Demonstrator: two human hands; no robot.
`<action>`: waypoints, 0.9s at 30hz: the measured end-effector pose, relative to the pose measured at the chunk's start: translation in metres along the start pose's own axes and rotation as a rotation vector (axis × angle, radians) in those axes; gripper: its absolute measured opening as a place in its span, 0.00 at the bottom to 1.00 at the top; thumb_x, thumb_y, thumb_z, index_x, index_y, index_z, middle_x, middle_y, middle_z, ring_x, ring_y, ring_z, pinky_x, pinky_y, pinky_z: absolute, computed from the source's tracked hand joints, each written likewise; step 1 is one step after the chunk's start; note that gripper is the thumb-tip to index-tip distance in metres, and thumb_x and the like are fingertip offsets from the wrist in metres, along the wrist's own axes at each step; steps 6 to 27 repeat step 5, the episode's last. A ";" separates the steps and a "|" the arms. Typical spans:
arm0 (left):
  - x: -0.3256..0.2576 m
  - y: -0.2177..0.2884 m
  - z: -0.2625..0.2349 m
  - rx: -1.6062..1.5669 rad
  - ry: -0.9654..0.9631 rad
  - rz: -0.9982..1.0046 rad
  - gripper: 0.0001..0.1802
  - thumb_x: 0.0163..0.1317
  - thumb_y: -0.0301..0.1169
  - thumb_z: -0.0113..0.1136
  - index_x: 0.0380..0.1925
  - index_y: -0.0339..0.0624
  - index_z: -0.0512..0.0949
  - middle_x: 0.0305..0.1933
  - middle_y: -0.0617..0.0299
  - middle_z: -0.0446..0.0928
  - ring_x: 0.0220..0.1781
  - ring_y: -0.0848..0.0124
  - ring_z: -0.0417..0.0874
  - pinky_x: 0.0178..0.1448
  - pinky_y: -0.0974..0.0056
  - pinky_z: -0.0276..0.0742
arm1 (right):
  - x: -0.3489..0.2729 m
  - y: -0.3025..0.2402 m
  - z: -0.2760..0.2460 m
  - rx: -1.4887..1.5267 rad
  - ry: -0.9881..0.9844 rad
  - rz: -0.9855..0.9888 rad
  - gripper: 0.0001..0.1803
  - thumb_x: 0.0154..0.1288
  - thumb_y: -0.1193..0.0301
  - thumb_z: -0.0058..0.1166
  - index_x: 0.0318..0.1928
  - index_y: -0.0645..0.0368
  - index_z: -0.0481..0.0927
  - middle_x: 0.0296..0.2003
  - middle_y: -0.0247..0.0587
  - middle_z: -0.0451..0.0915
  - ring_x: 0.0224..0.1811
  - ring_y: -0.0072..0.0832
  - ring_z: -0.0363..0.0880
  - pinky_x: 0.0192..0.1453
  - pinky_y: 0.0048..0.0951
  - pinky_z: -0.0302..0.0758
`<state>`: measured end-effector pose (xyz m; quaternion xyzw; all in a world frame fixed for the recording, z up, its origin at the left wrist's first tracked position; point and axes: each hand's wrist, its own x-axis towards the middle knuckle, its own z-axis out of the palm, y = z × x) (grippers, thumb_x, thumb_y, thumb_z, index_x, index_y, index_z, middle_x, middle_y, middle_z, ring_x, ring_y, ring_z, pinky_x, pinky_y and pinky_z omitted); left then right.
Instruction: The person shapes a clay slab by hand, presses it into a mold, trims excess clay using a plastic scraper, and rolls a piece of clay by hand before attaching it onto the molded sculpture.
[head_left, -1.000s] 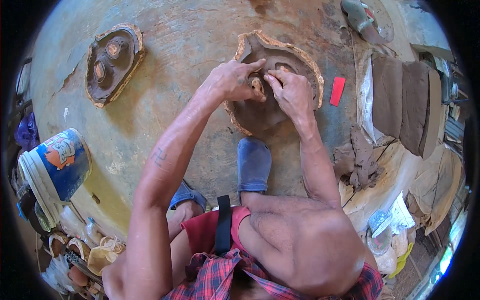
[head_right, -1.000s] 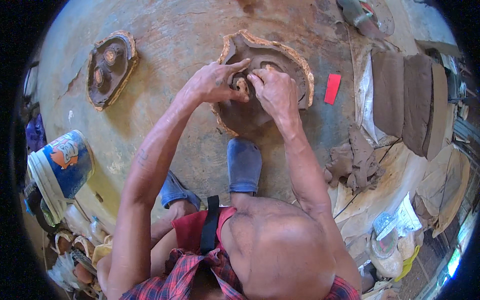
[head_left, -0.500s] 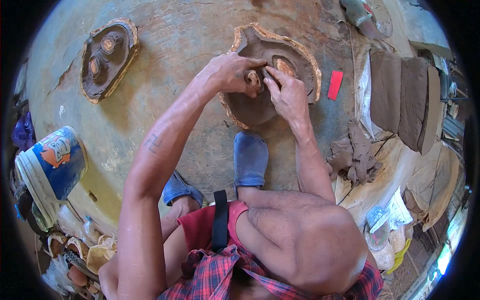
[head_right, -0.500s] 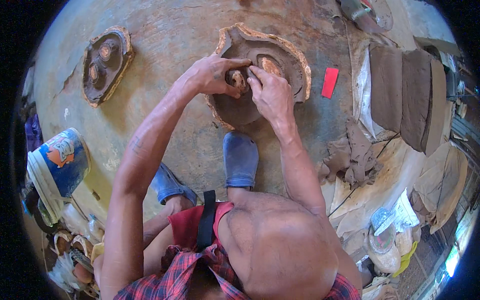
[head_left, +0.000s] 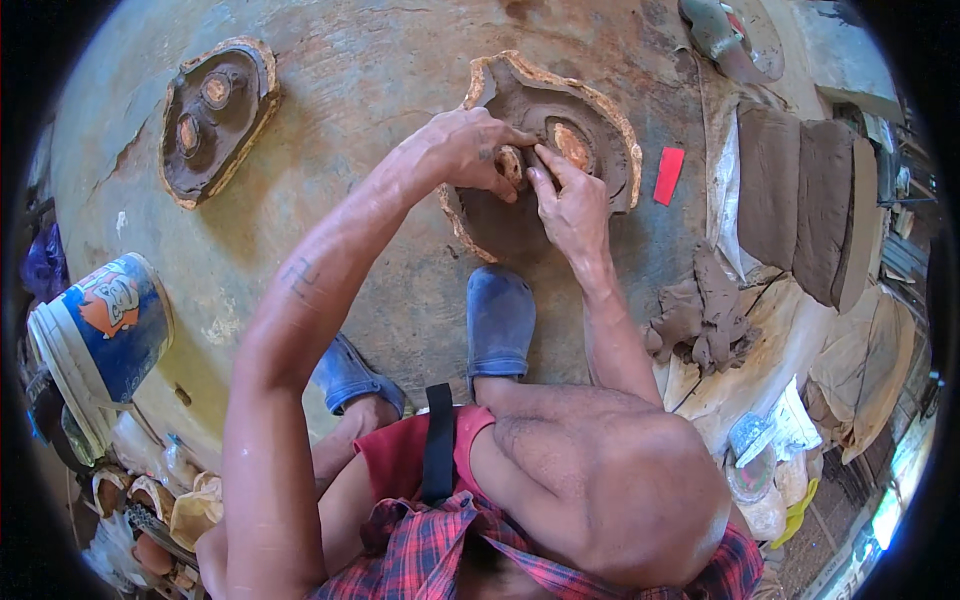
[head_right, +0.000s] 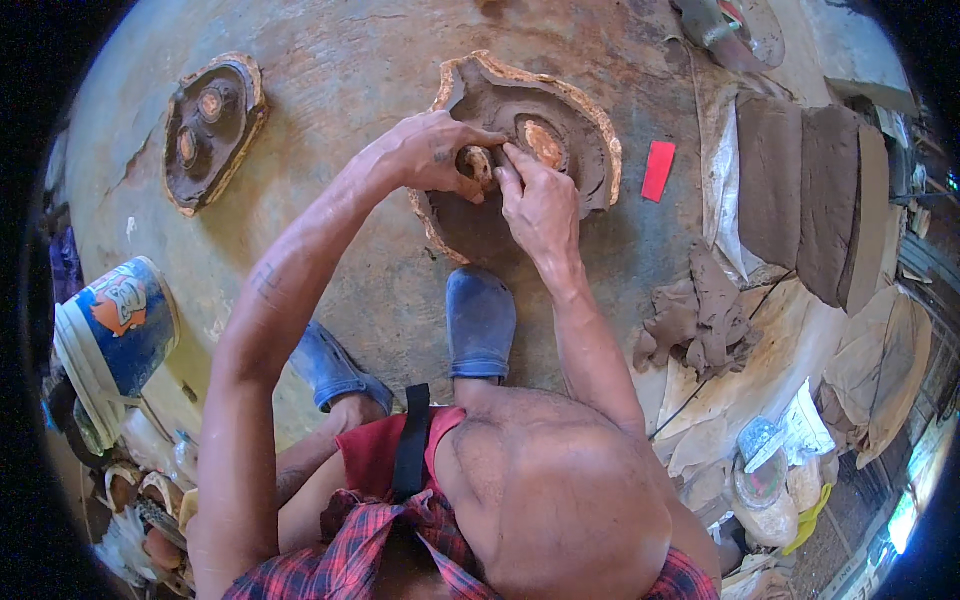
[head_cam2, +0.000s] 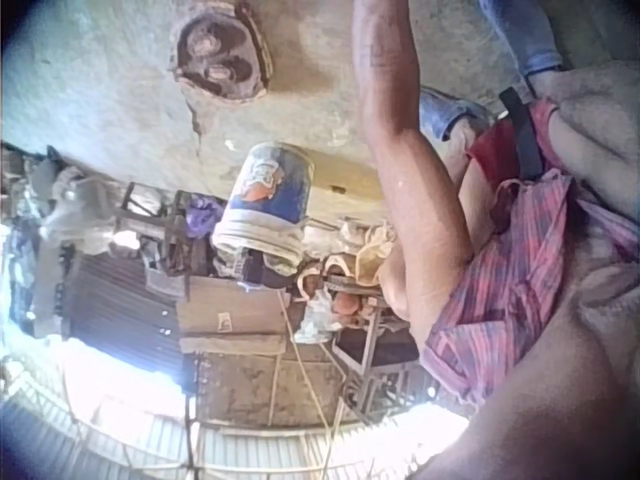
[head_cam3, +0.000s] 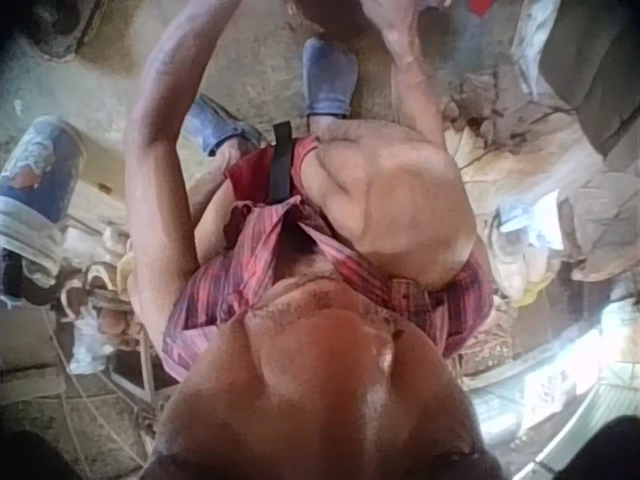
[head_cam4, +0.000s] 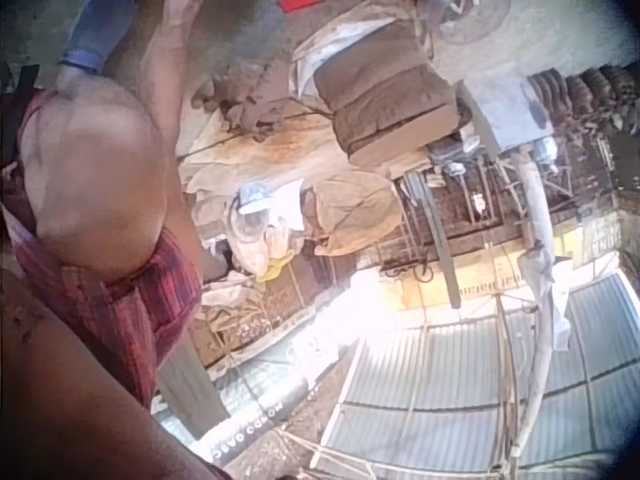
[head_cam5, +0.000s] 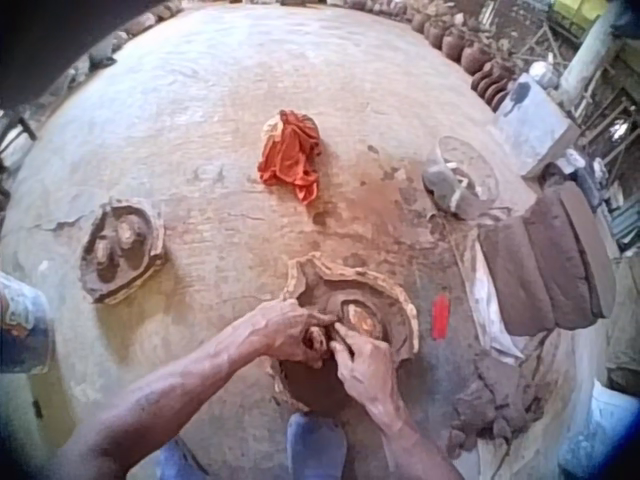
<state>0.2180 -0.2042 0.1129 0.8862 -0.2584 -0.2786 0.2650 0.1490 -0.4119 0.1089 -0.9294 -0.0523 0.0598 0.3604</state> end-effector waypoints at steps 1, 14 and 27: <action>-0.001 -0.002 0.001 -0.015 0.004 0.007 0.47 0.44 0.51 0.83 0.70 0.61 0.80 0.49 0.50 0.89 0.49 0.49 0.90 0.53 0.49 0.85 | -0.001 -0.001 0.002 0.018 0.041 -0.024 0.20 0.73 0.65 0.60 0.61 0.58 0.86 0.48 0.61 0.87 0.51 0.53 0.88 0.56 0.46 0.83; -0.001 0.003 -0.009 0.041 -0.022 0.067 0.47 0.45 0.53 0.83 0.70 0.60 0.80 0.51 0.48 0.89 0.53 0.51 0.89 0.56 0.52 0.85 | -0.002 0.000 -0.005 -0.036 -0.029 0.056 0.19 0.73 0.66 0.61 0.60 0.58 0.87 0.48 0.61 0.87 0.52 0.52 0.88 0.57 0.45 0.83; -0.001 0.003 -0.009 0.041 -0.022 0.067 0.47 0.45 0.53 0.83 0.70 0.60 0.80 0.51 0.48 0.89 0.53 0.51 0.89 0.56 0.52 0.85 | -0.002 0.000 -0.005 -0.036 -0.029 0.056 0.19 0.73 0.66 0.61 0.60 0.58 0.87 0.48 0.61 0.87 0.52 0.52 0.88 0.57 0.45 0.83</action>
